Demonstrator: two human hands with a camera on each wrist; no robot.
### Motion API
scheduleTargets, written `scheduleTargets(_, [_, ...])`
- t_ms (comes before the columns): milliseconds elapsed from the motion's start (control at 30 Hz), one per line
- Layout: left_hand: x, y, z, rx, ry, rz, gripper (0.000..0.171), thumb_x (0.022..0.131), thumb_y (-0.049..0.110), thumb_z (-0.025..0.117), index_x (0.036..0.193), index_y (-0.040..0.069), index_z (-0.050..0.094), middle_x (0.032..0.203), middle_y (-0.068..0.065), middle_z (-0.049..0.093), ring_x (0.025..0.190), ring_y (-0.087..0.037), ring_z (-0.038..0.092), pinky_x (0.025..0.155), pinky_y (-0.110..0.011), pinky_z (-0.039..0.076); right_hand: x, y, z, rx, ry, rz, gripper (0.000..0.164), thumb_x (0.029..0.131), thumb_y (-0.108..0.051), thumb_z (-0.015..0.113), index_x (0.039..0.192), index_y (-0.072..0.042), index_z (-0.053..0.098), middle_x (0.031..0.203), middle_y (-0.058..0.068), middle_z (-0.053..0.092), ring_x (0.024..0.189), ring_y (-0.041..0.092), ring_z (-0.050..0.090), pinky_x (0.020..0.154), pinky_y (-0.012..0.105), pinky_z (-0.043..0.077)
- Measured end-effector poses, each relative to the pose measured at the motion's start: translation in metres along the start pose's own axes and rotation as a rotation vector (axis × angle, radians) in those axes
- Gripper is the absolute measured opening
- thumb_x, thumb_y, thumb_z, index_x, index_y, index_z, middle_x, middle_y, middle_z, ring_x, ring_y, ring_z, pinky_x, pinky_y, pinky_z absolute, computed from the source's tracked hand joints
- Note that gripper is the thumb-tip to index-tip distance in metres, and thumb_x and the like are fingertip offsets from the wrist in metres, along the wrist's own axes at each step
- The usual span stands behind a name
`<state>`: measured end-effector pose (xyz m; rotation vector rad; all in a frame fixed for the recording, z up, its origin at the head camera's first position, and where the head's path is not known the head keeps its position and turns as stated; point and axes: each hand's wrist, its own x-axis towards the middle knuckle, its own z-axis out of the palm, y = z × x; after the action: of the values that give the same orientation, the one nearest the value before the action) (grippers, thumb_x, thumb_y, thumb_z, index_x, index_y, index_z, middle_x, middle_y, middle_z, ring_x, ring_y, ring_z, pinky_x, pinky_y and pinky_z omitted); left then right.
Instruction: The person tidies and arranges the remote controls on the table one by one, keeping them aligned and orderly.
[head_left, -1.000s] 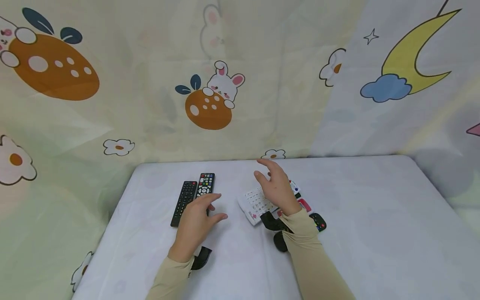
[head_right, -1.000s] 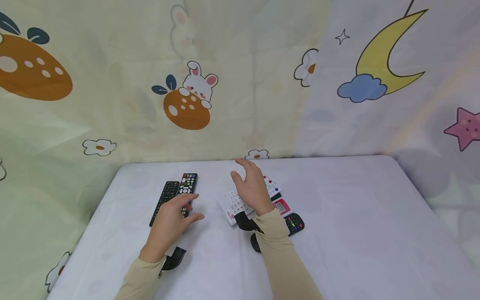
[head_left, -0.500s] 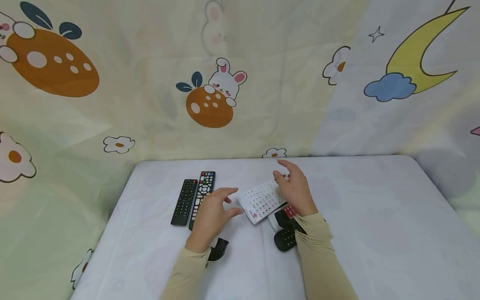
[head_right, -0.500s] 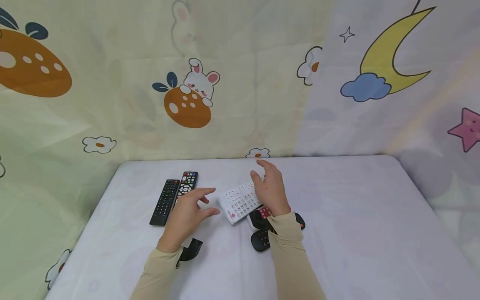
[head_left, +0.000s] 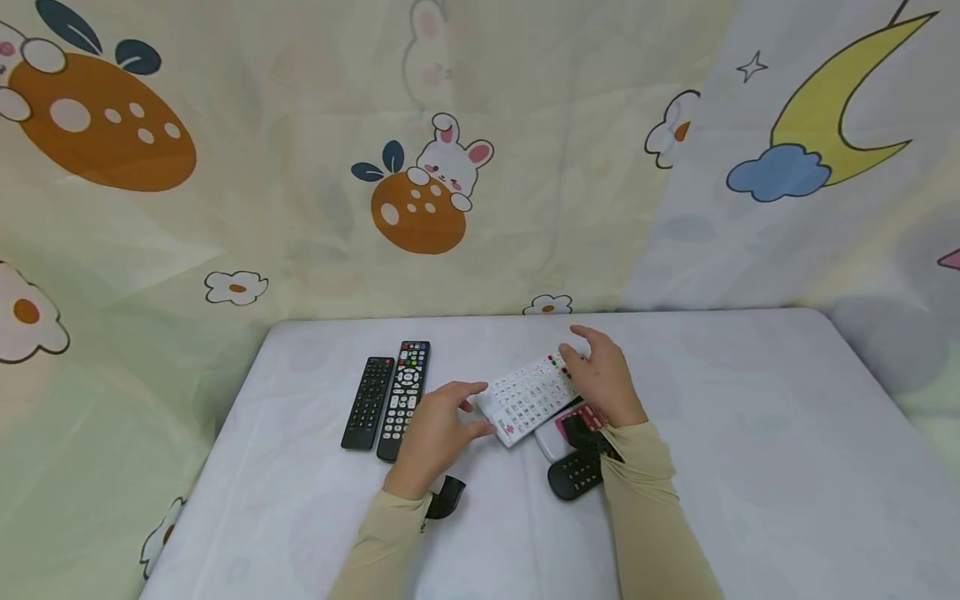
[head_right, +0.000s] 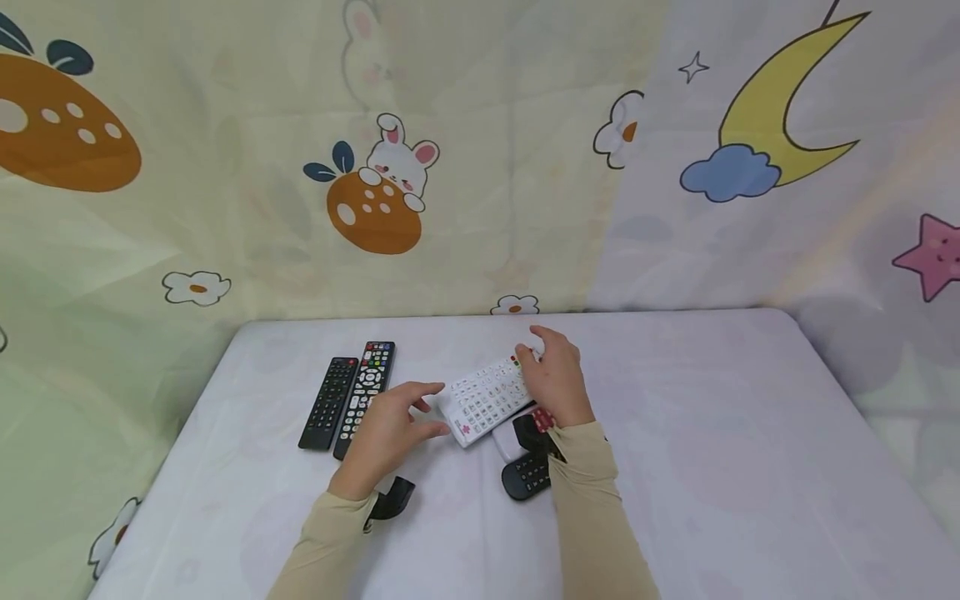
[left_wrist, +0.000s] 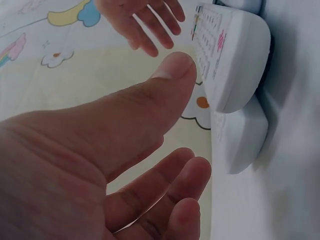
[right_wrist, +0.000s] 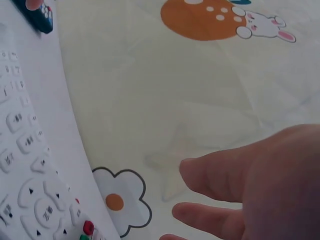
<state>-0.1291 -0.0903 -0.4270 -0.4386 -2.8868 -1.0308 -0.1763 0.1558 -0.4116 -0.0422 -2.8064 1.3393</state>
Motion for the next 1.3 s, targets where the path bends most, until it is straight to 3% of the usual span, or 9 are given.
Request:
scheduleTargets(300, [0.0,0.001,0.007,0.0,-0.021,0.025,0.057,0.072,0.019,0.091,0.125,0.011,0.071,0.108,-0.004,0.072,0.087,-0.019,0.065,0.077,-0.033,0.051,0.004,0.008,-0.003,-0.102,-0.051,0.051,0.054,0.104,-0.027,0.048,0.148,0.004,0.042,0.149,0.031,0.041,0.14,0.05,0.032,0.114,0.06,0.027])
scheduleTargets(833, [0.001,0.002,0.015,0.0,-0.092,0.026,0.059,0.069,0.015,0.092,0.124,0.008,0.071,0.1,-0.001,0.07,0.084,-0.016,0.063,0.073,-0.029,0.049,0.007,0.012,-0.007,-0.155,-0.154,0.17,0.059,0.105,-0.032,0.045,0.149,0.005,0.039,0.145,0.031,0.046,0.134,0.046,0.043,0.109,0.058,0.036])
scheduleTargets(1300, [0.002,-0.002,0.021,-0.034,-0.113,0.063,0.057,0.07,0.011,0.092,0.123,0.008,0.071,0.099,0.002,0.068,0.086,-0.013,0.062,0.074,-0.025,0.049,0.005,0.009,-0.006,-0.215,-0.132,0.202,0.056,0.105,-0.032,0.045,0.141,0.01,0.047,0.139,0.031,0.052,0.128,0.045,0.05,0.104,0.056,0.042])
